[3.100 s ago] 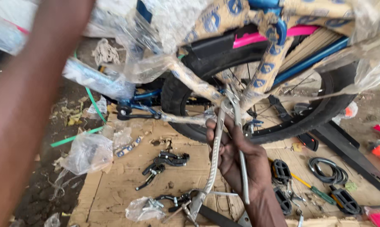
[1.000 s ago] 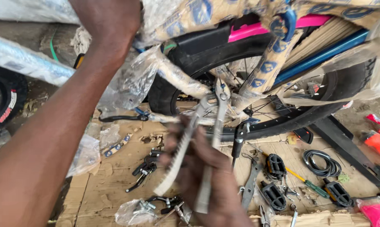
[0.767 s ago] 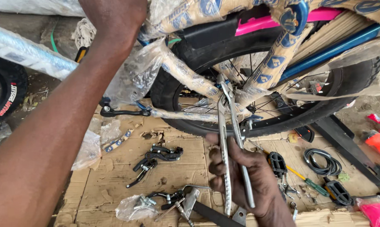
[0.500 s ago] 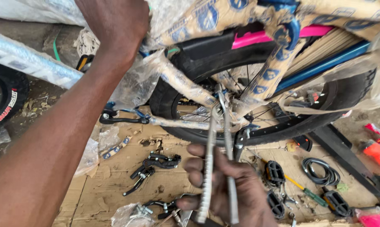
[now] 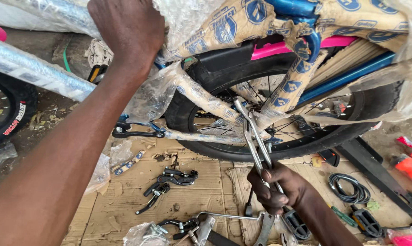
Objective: The person is assembling a bicycle, specifically working on the rear wheel area. They use a wrench to tighten bolts on the rear axle and then use an Allen key to tighten bolts on the rear brake caliper. The bicycle is partially wrapped in protective plastic and cardboard.
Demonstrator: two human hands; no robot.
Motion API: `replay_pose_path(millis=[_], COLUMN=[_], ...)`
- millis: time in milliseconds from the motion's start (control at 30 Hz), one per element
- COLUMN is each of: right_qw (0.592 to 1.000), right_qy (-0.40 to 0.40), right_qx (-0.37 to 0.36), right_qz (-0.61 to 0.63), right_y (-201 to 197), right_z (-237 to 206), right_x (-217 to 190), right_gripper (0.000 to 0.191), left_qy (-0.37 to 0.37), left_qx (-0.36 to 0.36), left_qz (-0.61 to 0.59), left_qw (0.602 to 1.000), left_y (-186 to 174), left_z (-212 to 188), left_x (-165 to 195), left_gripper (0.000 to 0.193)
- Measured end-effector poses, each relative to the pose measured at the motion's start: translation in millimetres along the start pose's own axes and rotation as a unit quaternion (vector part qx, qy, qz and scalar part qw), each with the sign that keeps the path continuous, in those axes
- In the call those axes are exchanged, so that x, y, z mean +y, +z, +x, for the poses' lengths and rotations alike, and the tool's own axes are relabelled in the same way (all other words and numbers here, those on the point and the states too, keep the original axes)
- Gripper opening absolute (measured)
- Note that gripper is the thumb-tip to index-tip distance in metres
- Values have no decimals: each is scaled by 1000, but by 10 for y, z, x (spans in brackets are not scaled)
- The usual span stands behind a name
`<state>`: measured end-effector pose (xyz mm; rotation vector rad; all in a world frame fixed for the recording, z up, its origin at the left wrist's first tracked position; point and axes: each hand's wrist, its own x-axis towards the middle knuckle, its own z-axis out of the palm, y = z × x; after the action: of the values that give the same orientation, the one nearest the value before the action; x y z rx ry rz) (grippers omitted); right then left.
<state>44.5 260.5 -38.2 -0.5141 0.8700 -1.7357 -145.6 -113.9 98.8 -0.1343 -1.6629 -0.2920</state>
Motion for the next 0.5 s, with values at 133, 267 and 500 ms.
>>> replay_pose_path(millis=[133, 267, 500], right_qw=[960, 906, 839], right_qy=[-71, -236, -271], right_qx=[184, 140, 337], right_qz=[199, 322, 331], right_y=[354, 1418, 1915], right_z=[236, 1042, 1594], right_x=[232, 221, -116], right_gripper=[30, 50, 25], left_qy=[35, 42, 31], left_qx=[136, 101, 73], left_qz=[17, 4, 8], left_qw=[990, 994, 997], left_y=[-84, -140, -153], left_z=[6, 41, 15], left_x=[147, 155, 111], left_gripper=[10, 14, 15])
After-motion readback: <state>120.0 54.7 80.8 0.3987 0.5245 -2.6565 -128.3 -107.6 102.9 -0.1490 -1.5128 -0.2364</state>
